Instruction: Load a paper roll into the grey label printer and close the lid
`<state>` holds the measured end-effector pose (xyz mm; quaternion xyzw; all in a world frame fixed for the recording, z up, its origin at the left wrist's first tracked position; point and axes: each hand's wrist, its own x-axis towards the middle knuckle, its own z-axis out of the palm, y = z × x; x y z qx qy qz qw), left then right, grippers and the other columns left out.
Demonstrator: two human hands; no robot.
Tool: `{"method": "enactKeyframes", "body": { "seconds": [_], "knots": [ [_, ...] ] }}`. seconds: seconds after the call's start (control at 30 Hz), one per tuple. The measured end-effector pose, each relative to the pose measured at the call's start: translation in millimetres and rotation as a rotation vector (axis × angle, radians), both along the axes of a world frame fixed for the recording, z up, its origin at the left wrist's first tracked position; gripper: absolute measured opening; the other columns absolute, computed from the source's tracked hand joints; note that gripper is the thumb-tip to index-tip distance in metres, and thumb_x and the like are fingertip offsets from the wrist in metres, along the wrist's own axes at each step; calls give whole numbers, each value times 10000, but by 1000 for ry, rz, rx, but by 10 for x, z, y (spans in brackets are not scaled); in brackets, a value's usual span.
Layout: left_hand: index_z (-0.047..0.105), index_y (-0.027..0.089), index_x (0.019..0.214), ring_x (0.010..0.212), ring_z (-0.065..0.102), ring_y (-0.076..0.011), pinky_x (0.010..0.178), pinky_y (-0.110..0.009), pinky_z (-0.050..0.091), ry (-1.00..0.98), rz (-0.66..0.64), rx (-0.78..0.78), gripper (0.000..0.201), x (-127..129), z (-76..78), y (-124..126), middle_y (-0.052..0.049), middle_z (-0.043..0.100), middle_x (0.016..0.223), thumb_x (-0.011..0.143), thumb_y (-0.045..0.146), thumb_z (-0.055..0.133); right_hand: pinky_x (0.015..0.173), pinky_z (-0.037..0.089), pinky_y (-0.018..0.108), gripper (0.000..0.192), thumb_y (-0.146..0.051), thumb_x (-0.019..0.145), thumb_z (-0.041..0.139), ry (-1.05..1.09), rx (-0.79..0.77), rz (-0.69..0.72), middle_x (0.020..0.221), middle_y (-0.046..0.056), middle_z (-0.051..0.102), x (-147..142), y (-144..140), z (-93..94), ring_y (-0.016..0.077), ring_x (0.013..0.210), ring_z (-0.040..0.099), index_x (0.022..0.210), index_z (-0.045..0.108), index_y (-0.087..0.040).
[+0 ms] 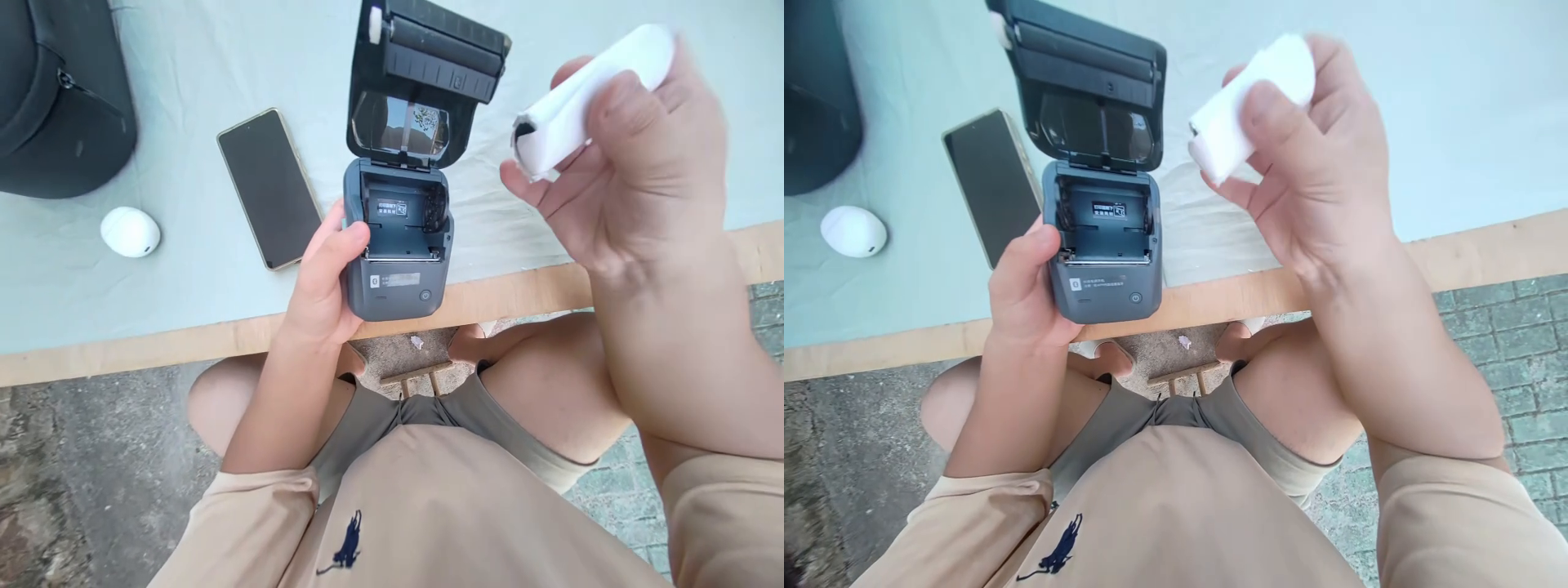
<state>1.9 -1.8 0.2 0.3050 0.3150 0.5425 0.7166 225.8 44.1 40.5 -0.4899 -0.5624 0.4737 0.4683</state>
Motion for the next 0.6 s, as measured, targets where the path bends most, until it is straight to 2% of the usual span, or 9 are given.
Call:
{"method": "enactKeyframes", "body": {
  "seconds": [0.1,0.17,0.23,0.27,0.33,0.43,0.5,0.53,0.6],
  "knots": [
    [645,238,1063,1187,647,-307,969,-463,562,2,-17,-3,220,-7,12,-5,-60,726,1044,878,346,595,889,563,390,360,-444,897,379,-7,-108,39,1524,40,449,-69,20,66,208,1280,578,1206,454,-275],
    [640,254,1071,1231,623,-310,973,-453,558,22,-15,-16,221,-5,20,-10,-56,720,1068,873,342,602,934,541,410,476,-387,937,189,-86,-160,81,1538,-21,435,-100,33,141,203,1384,490,1309,473,-300],
    [640,258,1074,1235,624,-315,963,-451,560,31,-10,-11,230,0,24,-14,-57,718,1077,864,346,613,950,541,428,609,-359,937,56,-80,-241,129,1514,-8,468,-122,28,215,212,1408,459,1375,472,-281],
    [641,256,1074,1227,630,-320,959,-456,559,32,-9,-7,236,3,25,-14,-58,717,1085,859,350,618,953,549,431,611,-364,933,82,-49,-273,140,1497,27,490,-134,15,243,220,1385,485,1405,451,-246],
    [641,256,1070,1215,638,-328,954,-465,555,35,-3,-6,240,6,26,-13,-60,717,1103,856,362,617,915,582,410,583,-363,887,280,-1,-248,125,1465,81,515,-161,-35,269,227,1263,589,1436,399,-205],
    [635,263,1065,1233,628,-324,956,-452,549,39,-19,-19,233,5,31,-7,-58,715,1136,856,364,615,814,594,327,596,-293,812,512,-117,61,119,1539,-12,410,-223,-137,242,191,1109,639,1400,416,-315],
    [636,266,1057,1250,617,-323,954,-440,547,49,-25,-19,245,6,32,-3,-57,718,1135,843,384,628,778,571,304,503,-327,855,556,-215,340,181,1546,-40,365,-289,-190,197,183,1149,591,1347,451,-341],
    [638,270,1057,1260,609,-327,954,-437,545,64,-21,-21,262,8,32,-1,-54,723,1124,828,399,639,782,559,308,453,-324,874,556,-244,450,220,1504,-18,403,-331,-206,173,184,1174,565,1317,459,-324],
    [644,288,1060,1280,590,-341,951,-441,543,107,3,-27,299,14,31,-1,-43,738,1075,800,436,653,819,541,333,299,-263,884,539,-300,583,266,1297,31,545,-431,-218,126,182,1153,551,1179,491,-279]
  ]
}}
